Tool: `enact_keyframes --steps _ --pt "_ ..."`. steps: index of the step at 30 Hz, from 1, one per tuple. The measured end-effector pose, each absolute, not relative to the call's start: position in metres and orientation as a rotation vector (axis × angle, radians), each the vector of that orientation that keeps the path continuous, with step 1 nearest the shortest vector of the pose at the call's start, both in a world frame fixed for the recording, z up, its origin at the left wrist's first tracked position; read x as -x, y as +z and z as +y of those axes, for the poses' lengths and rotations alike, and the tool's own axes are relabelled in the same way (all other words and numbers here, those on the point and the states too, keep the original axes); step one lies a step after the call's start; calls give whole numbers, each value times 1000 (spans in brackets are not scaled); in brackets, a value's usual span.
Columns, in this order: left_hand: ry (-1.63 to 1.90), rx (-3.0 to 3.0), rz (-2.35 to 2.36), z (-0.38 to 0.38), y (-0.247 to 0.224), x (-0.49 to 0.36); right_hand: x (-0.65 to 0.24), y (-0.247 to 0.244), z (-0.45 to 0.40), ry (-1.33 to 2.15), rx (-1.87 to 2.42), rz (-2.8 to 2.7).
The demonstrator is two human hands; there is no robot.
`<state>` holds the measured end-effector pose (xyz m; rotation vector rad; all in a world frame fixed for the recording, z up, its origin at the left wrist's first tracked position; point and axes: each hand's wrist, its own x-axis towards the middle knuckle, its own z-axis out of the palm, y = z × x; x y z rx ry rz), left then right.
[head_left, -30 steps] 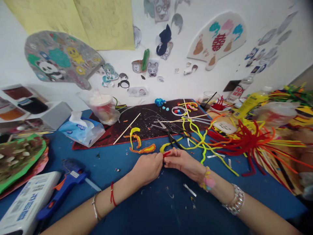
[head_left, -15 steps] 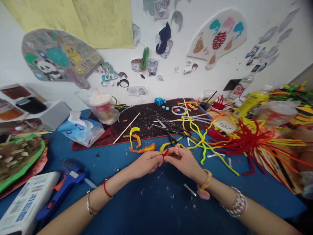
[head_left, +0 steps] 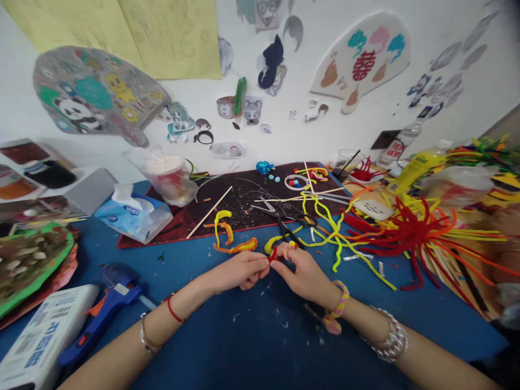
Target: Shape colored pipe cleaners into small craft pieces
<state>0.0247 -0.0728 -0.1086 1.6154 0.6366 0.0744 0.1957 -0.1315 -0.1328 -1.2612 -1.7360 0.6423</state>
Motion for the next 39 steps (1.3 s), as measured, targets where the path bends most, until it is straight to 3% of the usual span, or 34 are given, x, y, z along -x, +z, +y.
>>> enact_keyframes --steps 5,9,15,20,31,39 --pt "323 -2579 716 -73 -101 -21 -198 -130 -126 1142 1230 -1491" --pt "341 -3333 517 -70 -106 -17 -198 -125 -127 1497 1195 -1237" --pt "572 -3588 226 -66 -111 -13 -199 -124 -132 2047 847 -1015" --pt "542 -3464 192 -66 -110 -13 -199 -124 -132 1878 903 -1125" --pt "443 -2991 382 -71 -113 -18 -196 -118 -138 925 1197 -1736" --pt "271 -2688 442 -74 -94 -15 -205 -116 -134 1143 1144 -1733"
